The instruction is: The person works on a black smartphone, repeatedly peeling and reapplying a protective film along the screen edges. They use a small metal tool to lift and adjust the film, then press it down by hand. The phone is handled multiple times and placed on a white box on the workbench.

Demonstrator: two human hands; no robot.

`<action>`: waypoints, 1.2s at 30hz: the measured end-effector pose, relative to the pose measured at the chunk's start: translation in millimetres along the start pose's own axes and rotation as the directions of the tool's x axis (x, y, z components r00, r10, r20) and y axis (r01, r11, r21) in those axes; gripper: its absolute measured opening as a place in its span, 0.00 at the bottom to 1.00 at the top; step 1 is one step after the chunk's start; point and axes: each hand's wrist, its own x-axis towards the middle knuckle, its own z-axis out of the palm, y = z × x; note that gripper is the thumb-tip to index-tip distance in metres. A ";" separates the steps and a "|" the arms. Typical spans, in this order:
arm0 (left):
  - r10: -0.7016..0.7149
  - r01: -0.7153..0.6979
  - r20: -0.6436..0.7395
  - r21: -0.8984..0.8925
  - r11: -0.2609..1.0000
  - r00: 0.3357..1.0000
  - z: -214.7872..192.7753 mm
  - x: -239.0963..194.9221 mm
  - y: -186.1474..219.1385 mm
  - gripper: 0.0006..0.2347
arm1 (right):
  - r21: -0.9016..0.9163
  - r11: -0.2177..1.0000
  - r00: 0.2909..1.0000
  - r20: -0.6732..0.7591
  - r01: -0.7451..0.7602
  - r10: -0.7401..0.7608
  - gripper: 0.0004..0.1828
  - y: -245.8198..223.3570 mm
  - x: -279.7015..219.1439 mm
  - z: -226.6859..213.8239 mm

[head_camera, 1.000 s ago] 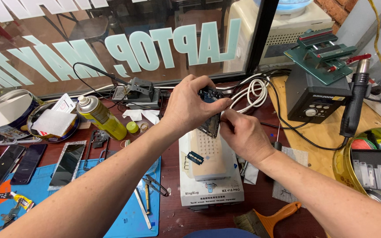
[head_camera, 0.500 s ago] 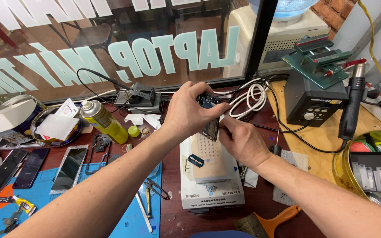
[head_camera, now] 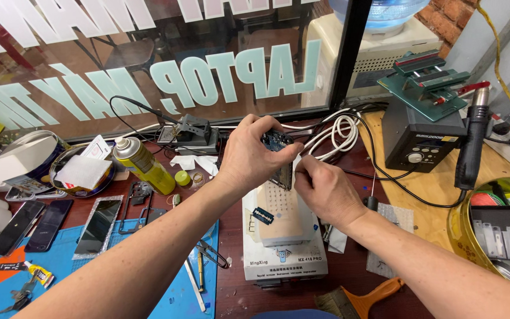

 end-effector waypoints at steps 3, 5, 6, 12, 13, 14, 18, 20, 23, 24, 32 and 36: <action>-0.022 0.022 0.012 -0.003 1.000 1.000 2.2 0.3 0.1 0.20 | -0.019 0.997 0.996 -0.041 0.077 -0.078 0.06 -3.7 0.0 -3.7; -0.032 0.032 0.028 -0.001 0.999 0.999 1.5 1.7 0.4 0.20 | 0.017 0.999 0.999 -0.027 0.027 -0.026 0.06 -5.8 0.4 -5.8; -0.025 0.025 0.030 0.002 1.000 0.999 0.7 2.2 0.2 0.20 | 0.036 0.999 1.000 -0.018 0.002 -0.001 0.07 -6.8 0.3 -5.7; -0.043 0.043 0.068 0.010 0.999 0.997 1.0 3.4 1.2 0.19 | -0.010 1.000 1.000 -0.001 -0.007 0.007 0.05 -4.3 0.0 -1.0; -0.046 0.046 0.075 0.006 0.999 0.996 1.7 3.8 1.6 0.19 | -0.044 0.999 0.999 -0.014 0.030 -0.031 0.04 -3.2 0.0 0.4; -0.049 0.048 0.072 0.010 0.999 0.996 2.4 3.8 2.2 0.19 | -0.078 0.995 0.997 -0.026 0.067 -0.069 0.05 -2.3 -0.1 2.3; -0.054 0.053 0.055 0.012 0.999 0.997 1.6 3.1 1.5 0.19 | -0.087 0.992 0.995 -0.022 0.096 -0.098 0.02 3.9 1.6 8.8; -0.050 0.049 0.055 0.007 0.999 0.997 2.2 6.6 2.7 0.19 | -0.103 0.992 0.997 -0.015 0.075 -0.077 0.03 8.1 2.0 9.7; -0.037 0.037 0.054 0.006 0.999 0.998 2.6 5.1 2.7 0.19 | -0.080 0.993 0.996 -0.020 0.083 -0.084 0.03 11.5 0.1 15.1; -0.020 0.020 0.044 -0.002 1.000 0.999 2.9 3.8 3.1 0.18 | -0.066 0.994 0.995 -0.026 0.090 -0.092 0.03 12.2 -0.2 16.1; -0.007 0.007 0.003 -0.032 0.999 1.000 -0.8 -3.5 -1.1 0.18 | 0.054 0.988 0.990 0.009 -0.144 0.144 0.10 10.7 -9.7 12.1; -0.017 0.018 0.036 -0.028 0.999 0.999 -2.0 -1.2 1.2 0.19 | 0.079 0.995 0.998 0.014 -0.060 0.059 0.09 9.9 -9.1 8.6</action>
